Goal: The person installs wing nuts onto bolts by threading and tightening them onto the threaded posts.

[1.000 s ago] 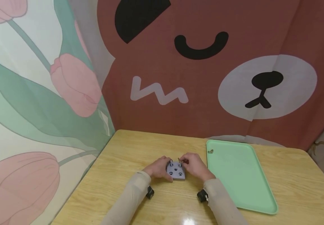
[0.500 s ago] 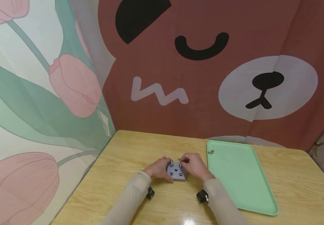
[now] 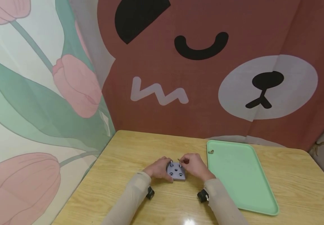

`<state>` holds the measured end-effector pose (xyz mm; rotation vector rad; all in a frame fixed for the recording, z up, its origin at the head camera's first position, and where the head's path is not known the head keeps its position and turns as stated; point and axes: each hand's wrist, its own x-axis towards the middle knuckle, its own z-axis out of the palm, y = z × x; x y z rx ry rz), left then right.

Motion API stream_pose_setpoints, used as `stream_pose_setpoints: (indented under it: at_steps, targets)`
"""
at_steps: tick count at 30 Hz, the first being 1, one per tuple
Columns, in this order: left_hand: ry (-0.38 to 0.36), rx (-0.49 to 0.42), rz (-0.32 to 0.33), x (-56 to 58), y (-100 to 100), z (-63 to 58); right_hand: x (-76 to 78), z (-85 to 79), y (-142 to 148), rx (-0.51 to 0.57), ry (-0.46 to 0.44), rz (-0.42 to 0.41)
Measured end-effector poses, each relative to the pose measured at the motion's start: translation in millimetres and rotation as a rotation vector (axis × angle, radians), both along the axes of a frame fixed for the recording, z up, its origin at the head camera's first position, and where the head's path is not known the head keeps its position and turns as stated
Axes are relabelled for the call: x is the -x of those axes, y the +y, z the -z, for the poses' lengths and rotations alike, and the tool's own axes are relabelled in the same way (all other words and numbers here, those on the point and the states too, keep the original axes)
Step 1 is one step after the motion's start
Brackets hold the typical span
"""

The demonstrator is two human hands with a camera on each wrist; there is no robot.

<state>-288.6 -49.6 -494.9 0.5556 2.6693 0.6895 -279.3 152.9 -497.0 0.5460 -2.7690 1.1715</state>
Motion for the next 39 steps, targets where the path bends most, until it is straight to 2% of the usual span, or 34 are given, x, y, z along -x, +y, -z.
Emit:
stream_pose_setpoints:
  at_steps: [3, 8, 20, 28, 39]
  targets:
    - [0.004, -0.006, 0.001, 0.2, -0.2, 0.1, -0.2, -0.7, 2.1, -0.014, 0.015, -0.031]
    - [0.013, -0.001, 0.004, 1.0, -0.6, 0.5, 0.1, -1.8, 3.9, -0.045, 0.091, -0.075]
    - [0.011, 0.012, 0.008, 1.3, 2.0, 0.4, 2.7, -2.4, 1.5, -0.099, 0.153, -0.078]
    - [0.013, 0.013, 0.004, 0.8, 1.1, -1.5, 0.3, -6.4, -2.6, -0.088, 0.072, -0.037]
    - [0.013, 0.022, 0.004, 0.5, 0.9, -0.5, 0.4, -5.3, -5.9, -0.084, 0.043, -0.028]
